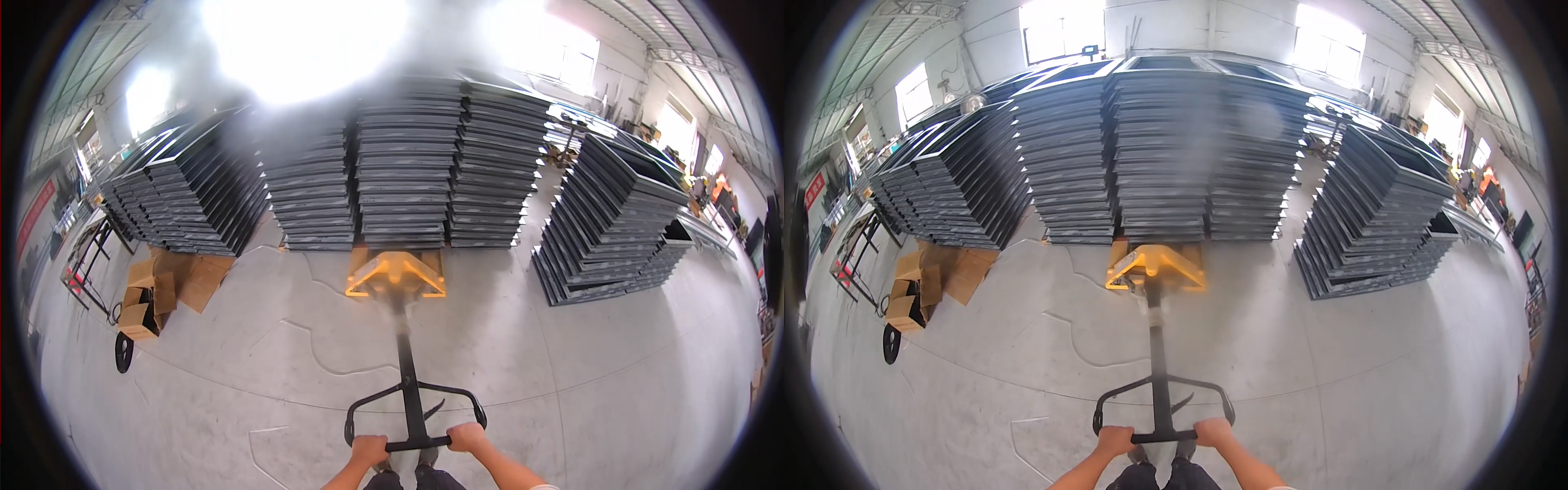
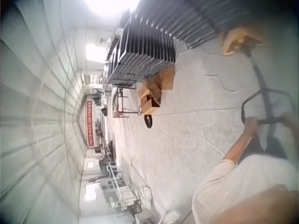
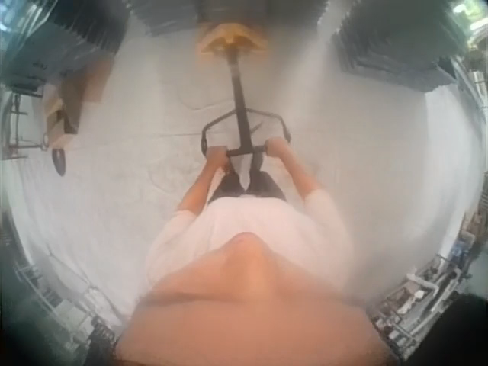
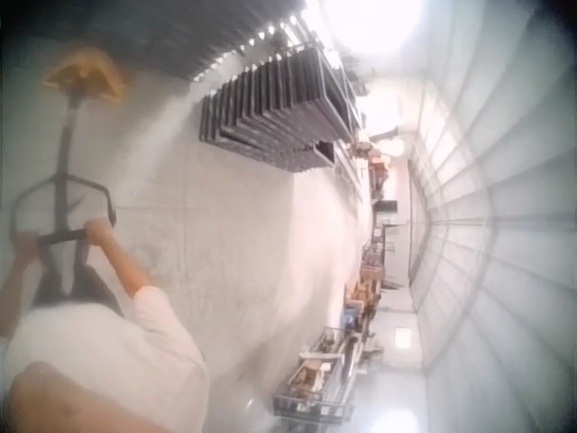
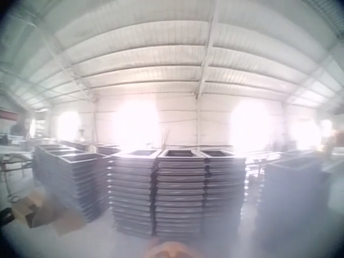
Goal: The person pulls and maneuvers a manual pallet jack carrying a stack of window frames across the factory floor to transport and park them in another area.
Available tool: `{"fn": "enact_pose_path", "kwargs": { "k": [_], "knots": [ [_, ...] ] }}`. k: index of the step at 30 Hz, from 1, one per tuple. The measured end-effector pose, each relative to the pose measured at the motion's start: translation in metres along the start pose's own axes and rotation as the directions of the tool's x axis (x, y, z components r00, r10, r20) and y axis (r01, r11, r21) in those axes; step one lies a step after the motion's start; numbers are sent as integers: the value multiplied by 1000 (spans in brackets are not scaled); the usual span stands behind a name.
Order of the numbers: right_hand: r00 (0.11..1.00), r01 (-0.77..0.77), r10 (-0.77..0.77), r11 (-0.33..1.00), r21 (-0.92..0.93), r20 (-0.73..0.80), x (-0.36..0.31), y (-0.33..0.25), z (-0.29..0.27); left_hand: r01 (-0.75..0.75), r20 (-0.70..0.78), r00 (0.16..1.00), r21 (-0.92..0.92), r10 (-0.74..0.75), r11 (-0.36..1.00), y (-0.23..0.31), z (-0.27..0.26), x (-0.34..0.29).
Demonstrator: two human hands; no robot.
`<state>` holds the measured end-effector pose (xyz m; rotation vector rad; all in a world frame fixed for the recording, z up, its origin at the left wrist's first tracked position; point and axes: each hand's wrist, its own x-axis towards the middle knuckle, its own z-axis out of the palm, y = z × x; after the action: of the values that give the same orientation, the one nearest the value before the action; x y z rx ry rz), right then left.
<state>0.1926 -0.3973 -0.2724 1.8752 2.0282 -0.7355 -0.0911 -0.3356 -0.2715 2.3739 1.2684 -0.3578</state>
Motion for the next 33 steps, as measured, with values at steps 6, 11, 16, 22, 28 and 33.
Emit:
{"fn": "enact_pose_path", "kwargs": {
  "k": [6, 11, 16, 22, 28, 33],
  "knots": [
    [985, -33, 34, 999, 8, -172, -1, -20, -29, -32, -212, 976, 72, 46, 997, -22, -17, 4],
    [969, -28, 29, 1000, 5, -246, 1, -38, -34, -20, -159, 987, 102, 36, 995, -33, -48, -2],
    [975, -49, 51, 999, 16, -215, -1, -66, -31, 4, -107, 994, 140, 11, 990, -52, -51, -19],
    [984, -90, 91, 996, 11, -156, -13, -84, -29, 3, -70, 998, 141, 7, 990, -56, -51, -34],
    [970, -41, 47, 999, 32, -239, -37, -96, -17, 3, -52, 999, 136, 4, 991, -54, -42, -52],
    [971, -67, 79, 996, 62, -226, -48, -103, -7, 5, -55, 998, 155, 4, 988, -53, -33, -69]
  ]
}}
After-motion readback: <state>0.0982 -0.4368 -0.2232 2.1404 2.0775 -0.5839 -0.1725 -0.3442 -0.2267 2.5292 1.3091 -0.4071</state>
